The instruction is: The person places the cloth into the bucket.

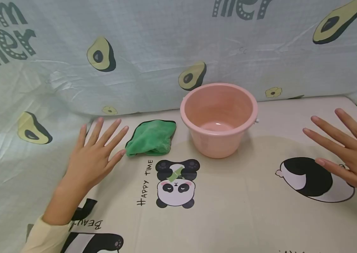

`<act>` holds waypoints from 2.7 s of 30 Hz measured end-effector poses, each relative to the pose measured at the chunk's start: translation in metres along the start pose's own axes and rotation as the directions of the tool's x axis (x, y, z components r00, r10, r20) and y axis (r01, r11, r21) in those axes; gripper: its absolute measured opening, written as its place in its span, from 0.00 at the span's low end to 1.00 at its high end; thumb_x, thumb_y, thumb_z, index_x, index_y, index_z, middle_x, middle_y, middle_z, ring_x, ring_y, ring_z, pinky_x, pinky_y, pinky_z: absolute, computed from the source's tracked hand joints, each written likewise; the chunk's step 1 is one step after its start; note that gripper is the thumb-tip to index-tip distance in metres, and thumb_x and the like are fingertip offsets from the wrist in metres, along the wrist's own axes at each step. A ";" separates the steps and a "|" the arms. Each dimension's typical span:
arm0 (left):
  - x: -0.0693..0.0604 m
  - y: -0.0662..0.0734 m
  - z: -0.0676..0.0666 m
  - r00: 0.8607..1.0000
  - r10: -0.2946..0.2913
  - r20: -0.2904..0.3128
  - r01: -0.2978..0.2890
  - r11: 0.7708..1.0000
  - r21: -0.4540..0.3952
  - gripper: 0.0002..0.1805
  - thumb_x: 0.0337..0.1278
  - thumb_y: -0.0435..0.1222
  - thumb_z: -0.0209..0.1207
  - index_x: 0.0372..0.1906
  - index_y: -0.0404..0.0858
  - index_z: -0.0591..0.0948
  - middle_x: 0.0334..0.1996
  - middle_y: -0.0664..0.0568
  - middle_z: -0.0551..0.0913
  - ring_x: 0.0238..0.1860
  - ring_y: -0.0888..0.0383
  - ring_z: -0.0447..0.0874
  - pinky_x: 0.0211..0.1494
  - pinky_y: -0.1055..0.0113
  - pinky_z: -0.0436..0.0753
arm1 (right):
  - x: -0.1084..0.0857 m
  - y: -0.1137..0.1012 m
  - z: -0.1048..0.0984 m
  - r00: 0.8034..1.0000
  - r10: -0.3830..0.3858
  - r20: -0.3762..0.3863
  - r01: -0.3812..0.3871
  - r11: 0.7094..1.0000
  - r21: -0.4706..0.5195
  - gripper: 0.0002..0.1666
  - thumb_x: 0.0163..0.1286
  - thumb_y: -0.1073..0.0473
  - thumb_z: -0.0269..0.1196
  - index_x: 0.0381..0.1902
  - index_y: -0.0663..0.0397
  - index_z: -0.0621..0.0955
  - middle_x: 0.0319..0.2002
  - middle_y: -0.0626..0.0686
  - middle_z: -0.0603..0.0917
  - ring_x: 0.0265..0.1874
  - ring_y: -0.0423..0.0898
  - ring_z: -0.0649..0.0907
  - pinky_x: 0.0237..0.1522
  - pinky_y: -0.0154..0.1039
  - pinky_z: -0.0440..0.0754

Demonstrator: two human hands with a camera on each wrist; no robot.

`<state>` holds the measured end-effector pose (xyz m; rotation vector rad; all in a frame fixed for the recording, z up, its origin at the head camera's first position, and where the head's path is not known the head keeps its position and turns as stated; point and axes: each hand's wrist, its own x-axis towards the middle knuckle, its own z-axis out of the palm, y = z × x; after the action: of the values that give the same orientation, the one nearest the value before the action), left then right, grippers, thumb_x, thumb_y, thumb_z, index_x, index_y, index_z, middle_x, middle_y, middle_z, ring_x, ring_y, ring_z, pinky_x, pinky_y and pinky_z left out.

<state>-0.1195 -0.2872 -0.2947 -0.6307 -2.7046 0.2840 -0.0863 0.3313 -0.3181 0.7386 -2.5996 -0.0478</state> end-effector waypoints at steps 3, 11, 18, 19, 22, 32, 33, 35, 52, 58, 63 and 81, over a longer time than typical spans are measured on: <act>0.005 0.002 0.002 1.000 0.007 0.012 -0.006 1.000 -0.016 0.40 0.74 0.67 0.19 0.83 0.57 0.52 0.83 0.58 0.45 0.82 0.47 0.35 0.80 0.40 0.36 | 0.006 -0.002 -0.002 0.997 0.004 0.078 -0.002 1.000 -0.021 0.50 0.69 0.21 0.47 0.83 0.25 0.46 0.83 0.43 0.41 0.81 0.55 0.38 0.77 0.60 0.29; 0.022 0.009 0.015 0.999 0.031 -0.015 -0.032 0.996 -0.089 0.39 0.73 0.67 0.35 0.82 0.57 0.56 0.82 0.57 0.50 0.82 0.45 0.41 0.80 0.39 0.40 | 0.031 -0.012 -0.001 0.987 -0.013 0.162 0.020 0.999 -0.040 0.52 0.70 0.27 0.53 0.83 0.26 0.43 0.83 0.43 0.36 0.81 0.52 0.33 0.77 0.58 0.27; 0.039 0.014 0.025 0.997 0.042 0.059 -0.031 0.982 -0.189 0.40 0.71 0.59 0.52 0.82 0.56 0.55 0.82 0.54 0.50 0.82 0.43 0.40 0.77 0.33 0.46 | 0.056 -0.018 -0.001 0.988 -0.061 0.145 0.062 0.998 -0.003 0.50 0.73 0.31 0.54 0.83 0.29 0.46 0.83 0.45 0.39 0.81 0.53 0.35 0.77 0.56 0.27; 0.042 0.014 0.026 0.997 0.045 0.068 -0.029 0.977 -0.210 0.39 0.72 0.59 0.52 0.82 0.56 0.55 0.82 0.54 0.51 0.82 0.42 0.41 0.77 0.33 0.47 | 0.060 -0.019 0.000 0.988 -0.066 0.143 0.065 0.998 0.007 0.49 0.73 0.31 0.54 0.83 0.29 0.46 0.83 0.44 0.39 0.81 0.53 0.35 0.77 0.56 0.27; 0.049 0.015 0.030 0.994 0.046 0.101 -0.017 0.961 -0.275 0.38 0.73 0.57 0.51 0.82 0.54 0.56 0.82 0.53 0.52 0.81 0.39 0.43 0.76 0.32 0.50 | 0.071 -0.020 0.000 0.988 -0.079 0.135 0.072 0.996 0.055 0.46 0.76 0.34 0.53 0.83 0.30 0.46 0.83 0.44 0.40 0.81 0.52 0.35 0.77 0.56 0.27; 0.071 0.020 0.044 0.968 0.053 0.244 0.088 0.841 -0.533 0.37 0.75 0.57 0.50 0.82 0.54 0.54 0.82 0.51 0.50 0.81 0.42 0.45 0.73 0.32 0.58 | 0.106 -0.028 0.005 0.991 -0.065 0.116 0.032 0.964 0.264 0.41 0.79 0.41 0.53 0.83 0.34 0.51 0.83 0.45 0.45 0.81 0.54 0.42 0.80 0.54 0.38; 0.073 0.020 0.046 0.965 0.063 0.255 0.092 0.829 -0.552 0.38 0.75 0.57 0.50 0.82 0.53 0.54 0.82 0.51 0.50 0.81 0.42 0.45 0.74 0.33 0.57 | 0.110 -0.028 0.006 0.991 -0.057 0.124 0.019 0.956 0.292 0.41 0.79 0.43 0.54 0.83 0.34 0.51 0.83 0.45 0.47 0.81 0.54 0.43 0.80 0.55 0.41; 0.078 0.021 0.050 0.960 0.086 0.268 0.092 0.806 -0.585 0.38 0.76 0.55 0.50 0.82 0.51 0.54 0.82 0.49 0.50 0.81 0.42 0.46 0.75 0.34 0.56 | 0.116 -0.029 0.009 0.988 -0.033 0.148 -0.021 0.938 0.346 0.42 0.79 0.44 0.55 0.83 0.34 0.51 0.82 0.46 0.49 0.81 0.54 0.45 0.79 0.59 0.45; 0.099 0.016 0.070 0.899 0.201 0.390 0.171 0.659 -0.733 0.34 0.76 0.45 0.55 0.78 0.37 0.61 0.80 0.35 0.49 0.79 0.35 0.45 0.76 0.35 0.52 | 0.153 -0.021 0.023 0.953 0.070 0.295 -0.251 0.727 0.640 0.38 0.78 0.43 0.56 0.81 0.37 0.59 0.81 0.47 0.54 0.78 0.59 0.57 0.68 0.74 0.59; 0.098 0.012 0.074 0.862 0.241 0.446 0.232 0.595 -0.770 0.37 0.74 0.48 0.56 0.80 0.44 0.59 0.80 0.41 0.50 0.79 0.38 0.46 0.75 0.33 0.52 | 0.160 -0.015 0.027 0.946 0.066 0.317 -0.292 0.594 0.749 0.38 0.75 0.49 0.64 0.78 0.42 0.65 0.80 0.43 0.57 0.75 0.59 0.64 0.70 0.66 0.65; 0.099 0.013 0.079 0.859 0.259 0.442 0.201 0.623 -0.756 0.39 0.71 0.49 0.60 0.80 0.45 0.59 0.81 0.43 0.51 0.80 0.38 0.44 0.76 0.33 0.49 | 0.162 -0.011 0.028 0.950 0.083 0.302 -0.298 0.534 0.791 0.34 0.71 0.56 0.68 0.73 0.46 0.74 0.77 0.44 0.63 0.76 0.51 0.63 0.71 0.51 0.69; 0.098 0.037 0.077 0.909 0.215 0.356 0.059 0.780 -0.623 0.44 0.58 0.47 0.71 0.78 0.45 0.66 0.76 0.38 0.62 0.75 0.27 0.53 0.71 0.28 0.55 | 0.155 -0.013 0.034 0.940 0.141 0.311 -0.340 0.462 0.819 0.31 0.73 0.54 0.66 0.72 0.35 0.74 0.77 0.37 0.63 0.72 0.46 0.67 0.49 0.22 0.77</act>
<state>-0.2168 -0.2186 -0.3472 -0.9562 -3.1859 -0.5697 -0.2127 0.2381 -0.2889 0.6457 -2.7883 1.4766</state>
